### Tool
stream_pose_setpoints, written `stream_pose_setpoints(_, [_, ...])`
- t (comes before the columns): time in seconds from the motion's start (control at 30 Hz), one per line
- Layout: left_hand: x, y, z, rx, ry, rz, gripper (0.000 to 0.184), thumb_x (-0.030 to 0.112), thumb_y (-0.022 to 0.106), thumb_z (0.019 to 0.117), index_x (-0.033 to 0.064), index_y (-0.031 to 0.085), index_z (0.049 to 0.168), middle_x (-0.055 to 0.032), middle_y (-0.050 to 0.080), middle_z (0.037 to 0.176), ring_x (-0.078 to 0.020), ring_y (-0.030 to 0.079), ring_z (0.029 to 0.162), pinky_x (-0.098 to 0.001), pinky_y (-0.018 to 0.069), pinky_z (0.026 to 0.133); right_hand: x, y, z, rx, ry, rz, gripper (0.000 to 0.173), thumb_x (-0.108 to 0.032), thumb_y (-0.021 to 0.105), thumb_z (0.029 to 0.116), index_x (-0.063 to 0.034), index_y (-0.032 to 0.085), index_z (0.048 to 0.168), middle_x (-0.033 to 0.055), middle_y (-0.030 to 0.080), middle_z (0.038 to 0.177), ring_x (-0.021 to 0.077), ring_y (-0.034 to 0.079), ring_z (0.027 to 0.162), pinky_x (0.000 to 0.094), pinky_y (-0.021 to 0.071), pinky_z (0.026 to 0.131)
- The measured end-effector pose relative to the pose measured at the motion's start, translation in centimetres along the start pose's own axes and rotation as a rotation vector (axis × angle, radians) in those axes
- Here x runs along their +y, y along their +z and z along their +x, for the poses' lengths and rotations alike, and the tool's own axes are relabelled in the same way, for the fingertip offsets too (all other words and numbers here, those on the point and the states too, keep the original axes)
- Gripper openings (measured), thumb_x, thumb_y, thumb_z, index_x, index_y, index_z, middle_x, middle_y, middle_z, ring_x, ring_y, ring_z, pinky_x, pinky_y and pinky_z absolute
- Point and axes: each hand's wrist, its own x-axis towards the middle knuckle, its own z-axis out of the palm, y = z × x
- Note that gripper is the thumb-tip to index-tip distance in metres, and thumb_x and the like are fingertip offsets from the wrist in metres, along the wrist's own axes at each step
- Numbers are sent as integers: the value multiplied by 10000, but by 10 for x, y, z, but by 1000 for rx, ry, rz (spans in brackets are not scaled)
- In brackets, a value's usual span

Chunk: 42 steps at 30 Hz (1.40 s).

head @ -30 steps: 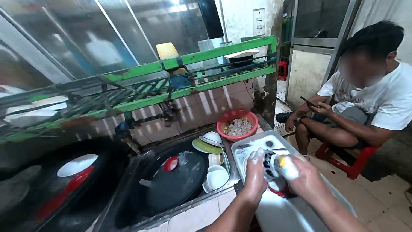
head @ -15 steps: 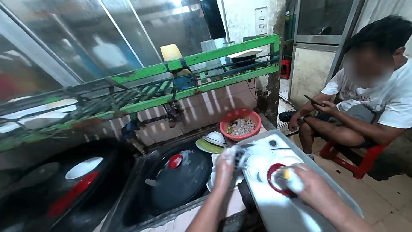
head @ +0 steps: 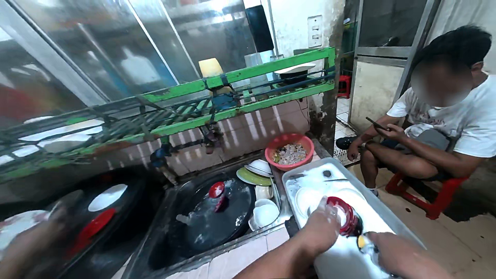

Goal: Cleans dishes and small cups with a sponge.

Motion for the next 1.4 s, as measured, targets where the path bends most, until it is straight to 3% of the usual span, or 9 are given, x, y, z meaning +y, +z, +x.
stream_pose_setpoints(0.13, [5, -13, 2, -23, -27, -111, 308, 180, 473, 1057, 11, 710, 1155, -190, 706, 1201, -374, 628, 1227, -580, 471, 1066, 7, -1, 2, 36, -121, 85, 415, -276, 741, 887, -111, 688, 1264, 245, 701, 1180, 468, 657, 1121, 727, 485, 915])
stream_pose_setpoints(0.37, [22, -20, -1, 353, -444, -1587, 280, 77, 593, 988, -3, 598, 1256, -107, 684, 1025, -186, 671, 896, -381, 575, 805, -7, 0, -25, 817, -295, 896, 542, -171, 729, 898, 93, 582, 1348, 264, 654, 1280, 331, 636, 1207, 491, 483, 1072])
stream_pose_setpoints(0.47, [63, -34, -23, 422, -314, -1212, 443, 20, 585, 971, -85, 512, 1395, -193, 641, 1288, -196, 623, 1186, -341, 495, 1051, -39, 4, -15, 1035, -464, 761, 656, -284, 740, 838, 76, 586, 1364, 227, 638, 1358, 330, 611, 1282, 503, 473, 1094])
stream_pose_setpoints(0.63, [75, -29, -38, 522, -86, -983, 367, 54, 556, 991, -122, 600, 1310, -250, 657, 1276, -250, 627, 1220, -384, 461, 1100, -27, -53, 13, 496, -87, 1199, 354, -154, 621, 1008, -10, 594, 1331, 168, 668, 1205, 229, 650, 1091, 432, 537, 949])
stream_pose_setpoints(0.8, [46, -43, -47, 500, -184, -798, 325, 8, 579, 953, -155, 629, 1229, -282, 662, 1233, -312, 619, 1217, -411, 445, 1097, -72, -15, -16, 891, -383, 766, 618, -204, 732, 825, 75, 594, 1358, 255, 643, 1327, 373, 611, 1263, 536, 465, 1091])
stream_pose_setpoints(0.97, [46, -35, -43, 590, -216, -1442, 349, 51, 561, 993, -78, 585, 1317, -139, 679, 1179, -124, 659, 1051, -303, 547, 957, -48, -36, 16, 608, -227, 1297, 423, -176, 602, 1005, 2, 543, 1384, 154, 657, 1234, 191, 656, 1090, 397, 560, 939])
stream_pose_setpoints(1.13, [38, -37, -24, 899, -260, -1848, 270, 58, 490, 1003, -53, 598, 1224, -112, 682, 1060, -156, 672, 962, -346, 573, 875, -84, -10, 10, 994, -335, 1265, 557, -186, 707, 904, 68, 543, 1372, 165, 667, 1265, 156, 654, 1153, 343, 543, 1008])
stream_pose_setpoints(1.3, [46, -20, -20, 782, -405, -1648, 307, 83, 497, 1035, -57, 582, 1295, -151, 661, 1174, -162, 646, 1062, -345, 539, 952, -67, -49, 17, 644, -132, 945, 479, -211, 683, 960, 15, 589, 1371, 234, 646, 1300, 338, 610, 1240, 538, 462, 1079])
stream_pose_setpoints(1.4, [48, -38, -13, 888, -574, -1830, 243, 25, 419, 1056, -30, 583, 1227, -134, 658, 1065, -175, 655, 961, -338, 562, 845, -93, -24, 5, 950, -415, 563, 476, -212, 692, 868, -54, 681, 1316, 180, 679, 1311, 380, 619, 1259, 611, 462, 1067])
